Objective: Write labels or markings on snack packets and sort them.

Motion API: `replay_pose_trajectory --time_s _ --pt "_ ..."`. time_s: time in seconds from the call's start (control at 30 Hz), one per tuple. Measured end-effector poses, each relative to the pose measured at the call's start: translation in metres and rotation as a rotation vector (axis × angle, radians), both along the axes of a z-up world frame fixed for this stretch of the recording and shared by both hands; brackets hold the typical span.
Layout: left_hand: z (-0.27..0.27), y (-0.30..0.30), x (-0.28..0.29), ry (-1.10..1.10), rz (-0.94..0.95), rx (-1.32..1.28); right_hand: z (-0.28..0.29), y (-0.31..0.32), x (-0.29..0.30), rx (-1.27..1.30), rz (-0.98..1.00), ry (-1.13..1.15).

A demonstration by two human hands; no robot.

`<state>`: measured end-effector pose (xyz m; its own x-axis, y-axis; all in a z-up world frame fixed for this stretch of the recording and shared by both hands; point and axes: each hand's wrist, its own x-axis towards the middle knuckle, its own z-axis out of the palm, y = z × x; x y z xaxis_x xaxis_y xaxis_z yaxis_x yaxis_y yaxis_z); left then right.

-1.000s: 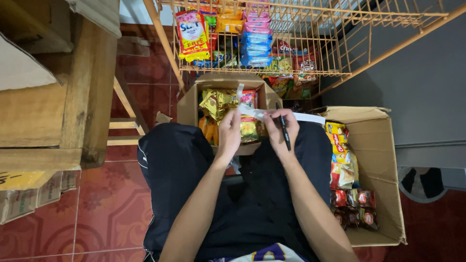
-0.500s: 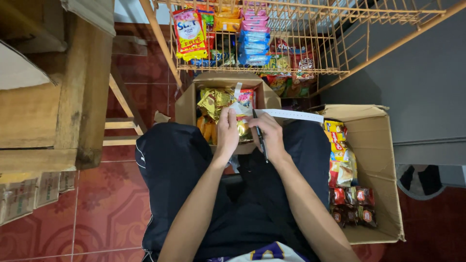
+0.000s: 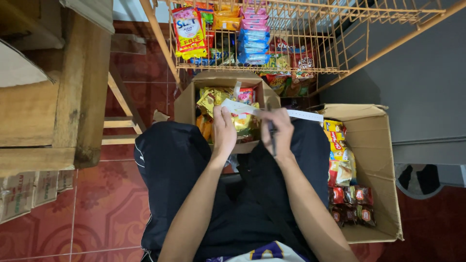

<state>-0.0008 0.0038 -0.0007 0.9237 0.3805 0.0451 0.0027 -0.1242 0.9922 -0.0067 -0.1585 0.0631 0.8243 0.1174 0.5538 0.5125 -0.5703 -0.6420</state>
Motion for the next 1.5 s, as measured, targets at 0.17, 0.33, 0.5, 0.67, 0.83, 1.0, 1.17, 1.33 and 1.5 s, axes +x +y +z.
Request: replay_pose_trajectory --time_s 0.17,0.33,0.5,0.67,0.83,1.0,1.17,1.33,1.5 --pt "-0.020 -0.007 0.000 0.023 -0.039 -0.040 -0.020 0.004 0.001 0.502 -0.067 0.405" --pt "0.000 -0.009 -0.003 0.007 -0.203 -0.090 0.001 0.018 -0.002 0.213 0.087 0.271" --pt "0.008 -0.011 -0.005 0.004 -0.390 -0.242 -0.002 0.013 0.000 0.136 0.040 0.284" --pt "0.002 -0.011 -0.003 0.005 -0.367 -0.297 -0.019 0.004 0.006 0.271 0.087 0.295" --pt "-0.018 -0.006 0.002 0.083 -0.272 -0.324 -0.038 -0.002 0.007 0.677 0.015 0.442" --pt "0.004 -0.005 0.000 0.112 -0.244 -0.505 -0.031 0.008 0.007 0.833 0.041 0.503" --pt "-0.010 -0.010 0.000 -0.001 -0.345 -0.561 -0.020 0.010 0.007 0.743 0.027 0.451" --pt "-0.008 -0.013 -0.003 -0.057 -0.344 -0.419 -0.037 0.001 0.007 0.653 0.022 0.355" --pt "-0.006 -0.014 -0.006 0.037 -0.283 -0.183 -0.038 0.005 0.008 0.594 -0.015 0.321"
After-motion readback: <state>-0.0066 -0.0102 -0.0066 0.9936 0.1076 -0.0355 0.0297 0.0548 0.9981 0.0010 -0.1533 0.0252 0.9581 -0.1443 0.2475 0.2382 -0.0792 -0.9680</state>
